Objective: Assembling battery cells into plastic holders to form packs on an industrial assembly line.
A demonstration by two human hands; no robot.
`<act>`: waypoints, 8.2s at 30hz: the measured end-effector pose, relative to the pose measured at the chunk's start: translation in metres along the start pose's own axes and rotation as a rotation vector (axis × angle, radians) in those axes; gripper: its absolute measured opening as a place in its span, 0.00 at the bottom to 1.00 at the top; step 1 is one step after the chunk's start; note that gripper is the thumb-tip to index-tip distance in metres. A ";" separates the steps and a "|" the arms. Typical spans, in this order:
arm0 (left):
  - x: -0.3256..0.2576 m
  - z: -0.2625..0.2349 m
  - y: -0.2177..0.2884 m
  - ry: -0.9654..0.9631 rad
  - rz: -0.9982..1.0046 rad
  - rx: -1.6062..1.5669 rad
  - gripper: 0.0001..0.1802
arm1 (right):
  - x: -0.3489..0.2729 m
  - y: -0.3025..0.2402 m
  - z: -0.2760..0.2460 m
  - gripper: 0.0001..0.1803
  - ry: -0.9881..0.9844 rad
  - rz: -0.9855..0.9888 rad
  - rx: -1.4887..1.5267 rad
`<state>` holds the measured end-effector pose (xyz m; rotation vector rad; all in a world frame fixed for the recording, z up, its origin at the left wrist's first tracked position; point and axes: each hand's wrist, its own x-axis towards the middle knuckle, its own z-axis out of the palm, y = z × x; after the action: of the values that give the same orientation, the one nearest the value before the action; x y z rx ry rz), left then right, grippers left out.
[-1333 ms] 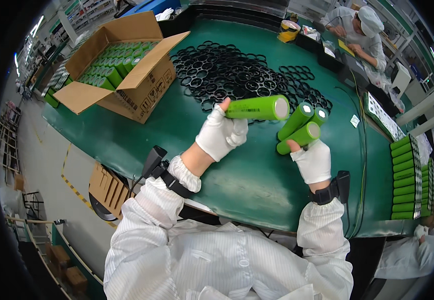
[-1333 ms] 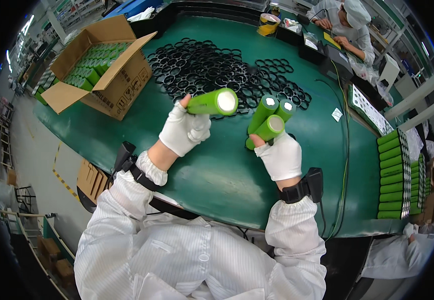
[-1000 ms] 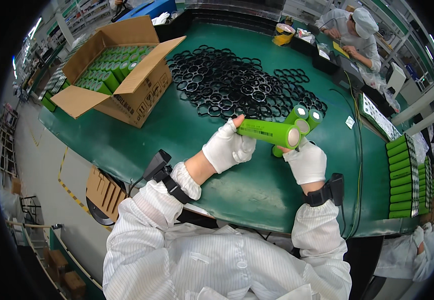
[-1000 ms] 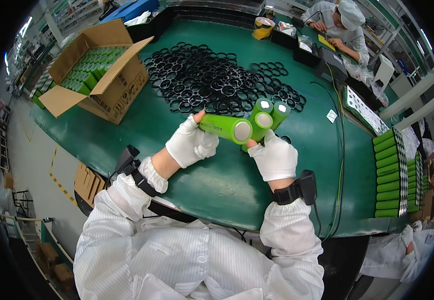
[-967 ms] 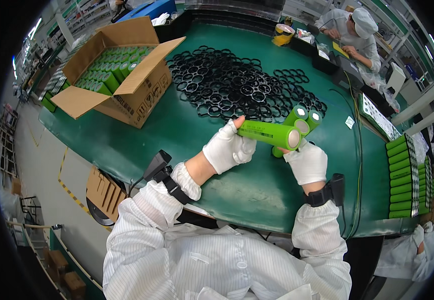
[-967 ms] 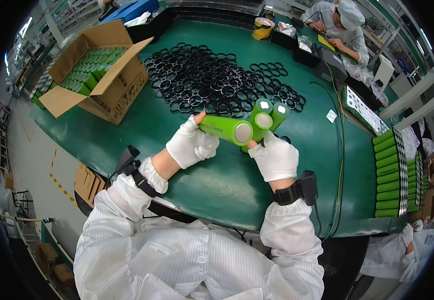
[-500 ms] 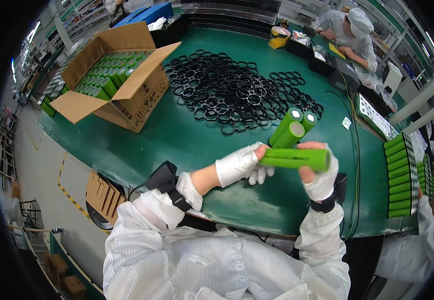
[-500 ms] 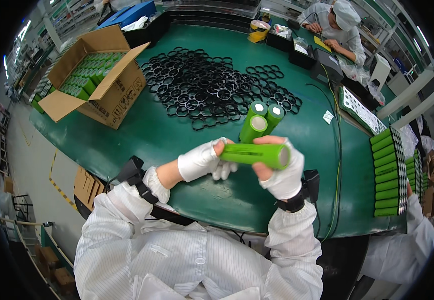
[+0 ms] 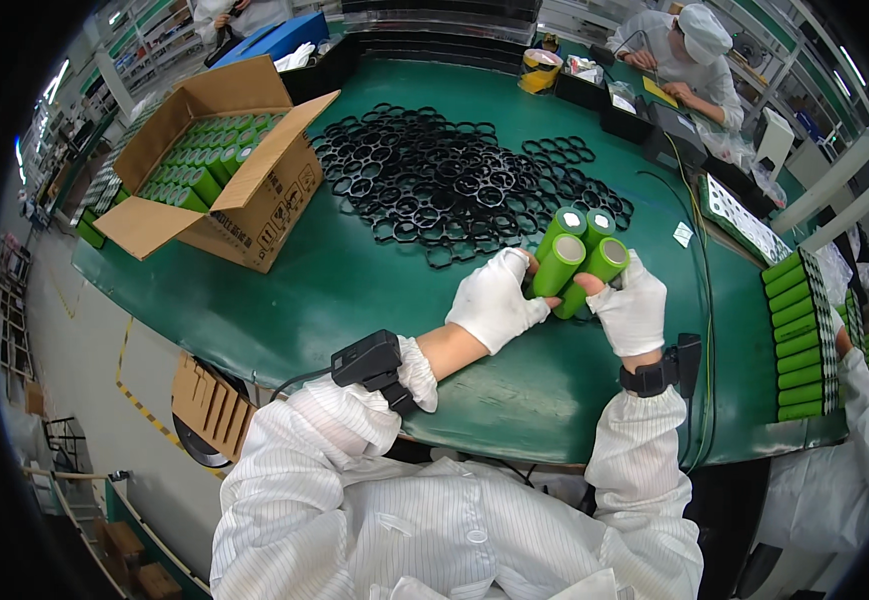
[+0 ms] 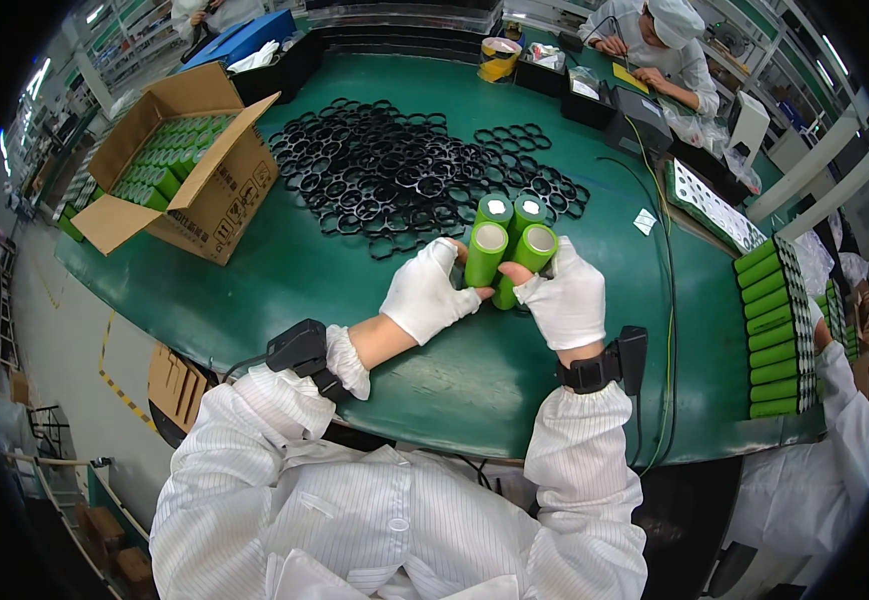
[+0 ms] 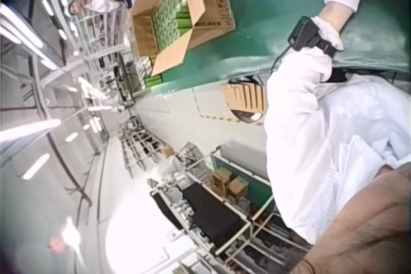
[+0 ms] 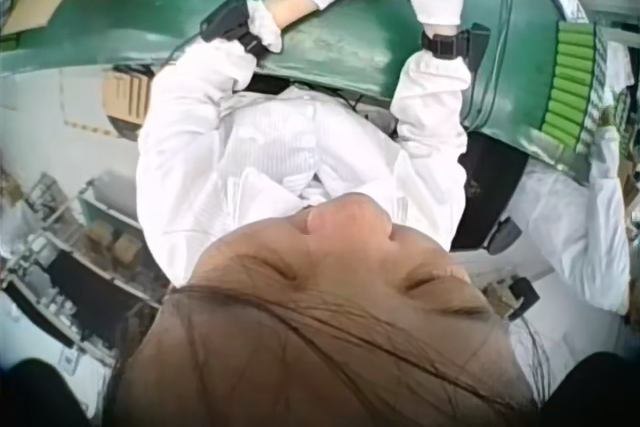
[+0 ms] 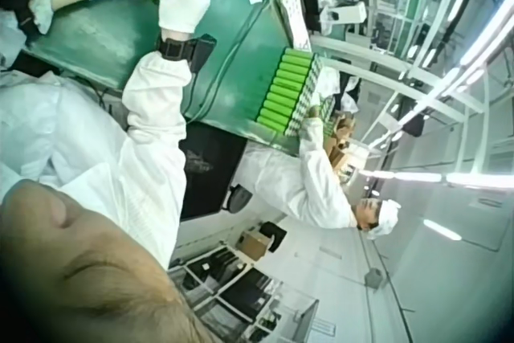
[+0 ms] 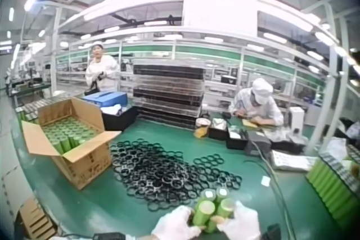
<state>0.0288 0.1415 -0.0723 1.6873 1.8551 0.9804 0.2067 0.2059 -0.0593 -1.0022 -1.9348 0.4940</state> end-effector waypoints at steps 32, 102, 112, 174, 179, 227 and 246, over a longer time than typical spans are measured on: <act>0.003 0.010 -0.017 0.073 0.089 -0.128 0.28 | -0.004 0.000 -0.001 0.24 0.001 -0.297 -0.296; 0.046 -0.320 -0.167 0.303 -0.246 0.554 0.25 | 0.016 0.029 -0.007 0.21 0.011 0.001 -0.111; 0.033 -0.331 -0.177 0.052 -0.018 0.778 0.13 | 0.017 0.035 -0.016 0.19 0.066 0.096 -0.168; -0.002 -0.070 -0.066 0.093 -0.369 -1.977 0.09 | 0.017 0.028 -0.072 0.23 0.493 0.179 0.653; 0.001 -0.055 -0.076 0.085 -0.566 -1.989 0.08 | 0.019 0.021 -0.033 0.23 0.379 0.157 -0.026; -0.028 -0.024 -0.024 -0.383 -0.234 -1.035 0.37 | 0.001 0.012 -0.069 0.24 0.434 0.135 0.548; -0.024 -0.020 -0.028 -0.311 -0.206 -0.926 0.30 | 0.011 0.061 -0.037 0.29 -0.246 0.193 0.378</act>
<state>-0.0001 0.1137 -0.0836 0.9826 1.0640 1.1509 0.2624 0.2490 -0.0738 -0.9140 -1.8653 1.0932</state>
